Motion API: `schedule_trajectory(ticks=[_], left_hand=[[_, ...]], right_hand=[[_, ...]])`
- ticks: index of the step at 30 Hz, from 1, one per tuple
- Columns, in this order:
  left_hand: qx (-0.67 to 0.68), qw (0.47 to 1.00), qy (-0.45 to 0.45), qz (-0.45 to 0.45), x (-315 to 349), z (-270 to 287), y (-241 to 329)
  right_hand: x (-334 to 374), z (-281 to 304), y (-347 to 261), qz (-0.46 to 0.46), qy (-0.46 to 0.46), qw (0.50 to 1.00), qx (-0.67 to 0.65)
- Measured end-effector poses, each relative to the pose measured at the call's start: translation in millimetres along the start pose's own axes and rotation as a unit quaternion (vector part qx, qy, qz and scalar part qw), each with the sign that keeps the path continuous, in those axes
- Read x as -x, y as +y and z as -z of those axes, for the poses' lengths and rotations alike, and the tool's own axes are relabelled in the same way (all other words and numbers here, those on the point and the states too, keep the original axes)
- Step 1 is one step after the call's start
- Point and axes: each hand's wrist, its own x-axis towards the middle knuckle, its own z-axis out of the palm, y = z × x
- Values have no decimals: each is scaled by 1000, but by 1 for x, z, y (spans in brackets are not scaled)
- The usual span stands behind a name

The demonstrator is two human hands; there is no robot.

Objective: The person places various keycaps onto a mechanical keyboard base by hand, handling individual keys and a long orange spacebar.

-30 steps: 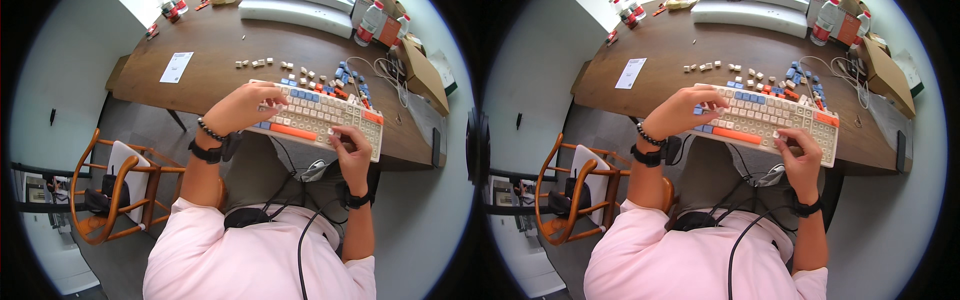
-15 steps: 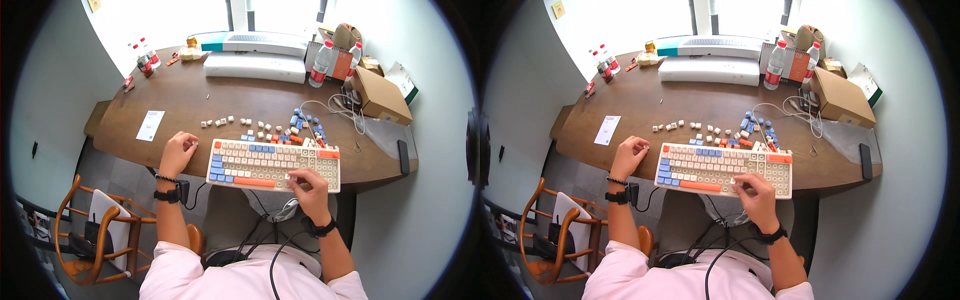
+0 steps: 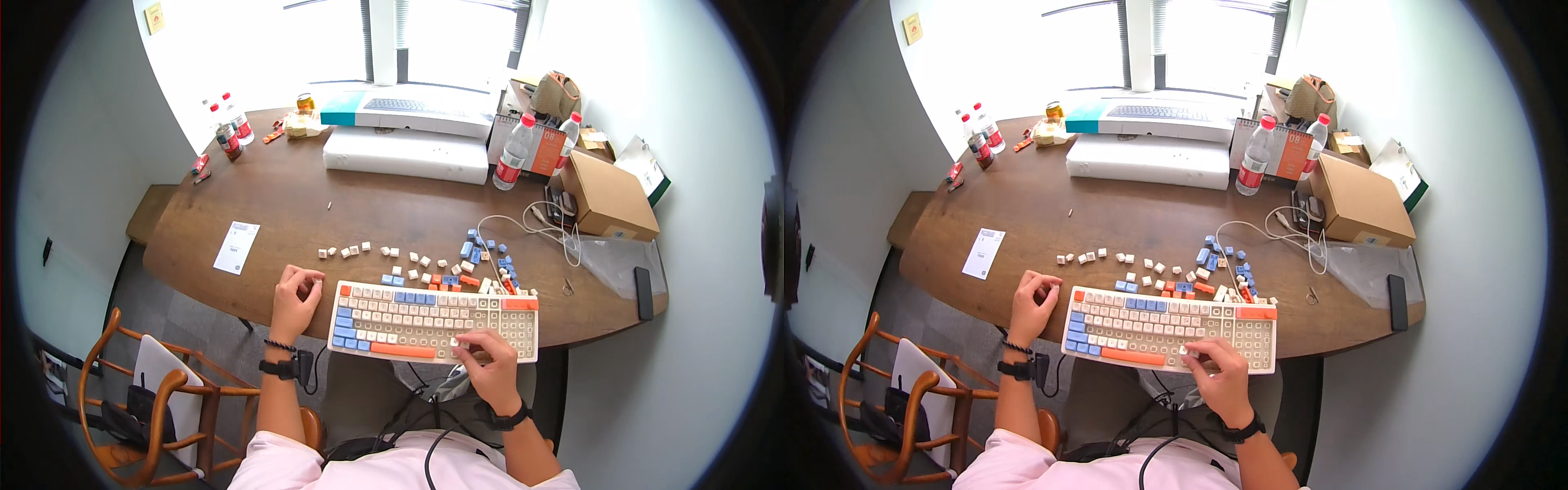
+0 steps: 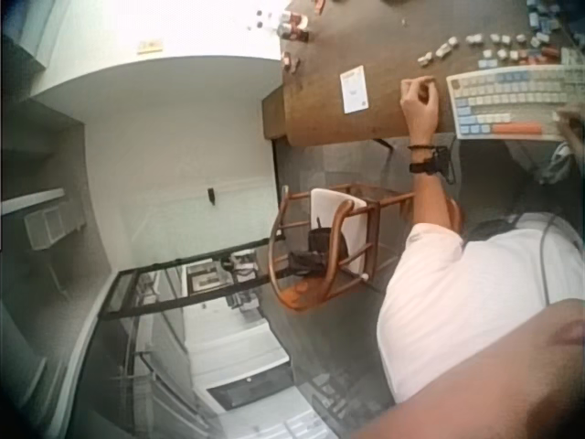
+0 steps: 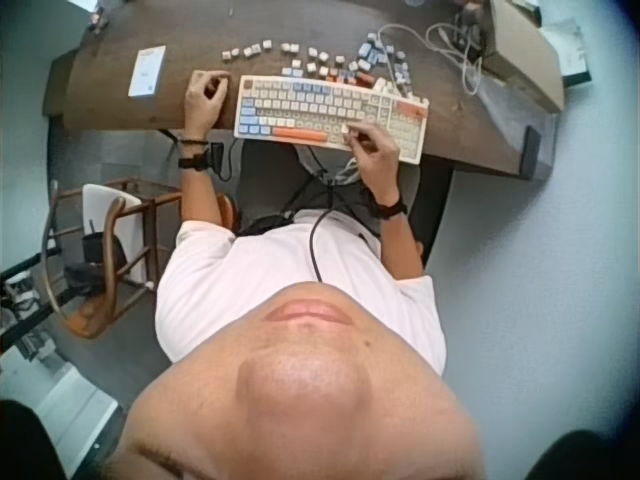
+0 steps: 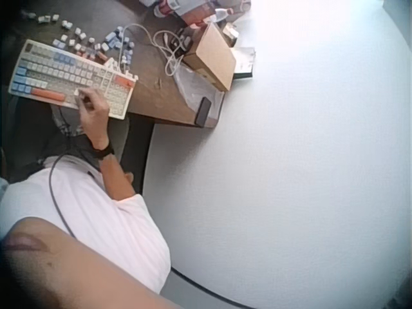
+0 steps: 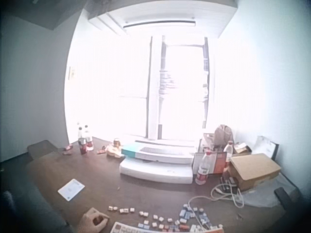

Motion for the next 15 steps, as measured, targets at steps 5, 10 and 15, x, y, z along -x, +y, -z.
schedule_trajectory(ticks=[5,10,15], left_hand=[[-75,993,52,-70,3,-9,-1],[-79,994,55,-57,-1,-10,0],[-47,995,76,-44,-2,-8,0]], right_hand=[[-2,2,-2,-10,-8,1000,-17],[-5,4,-2,-13,-15,1000,-8],[-5,4,-1,-36,-23,999,-29]])
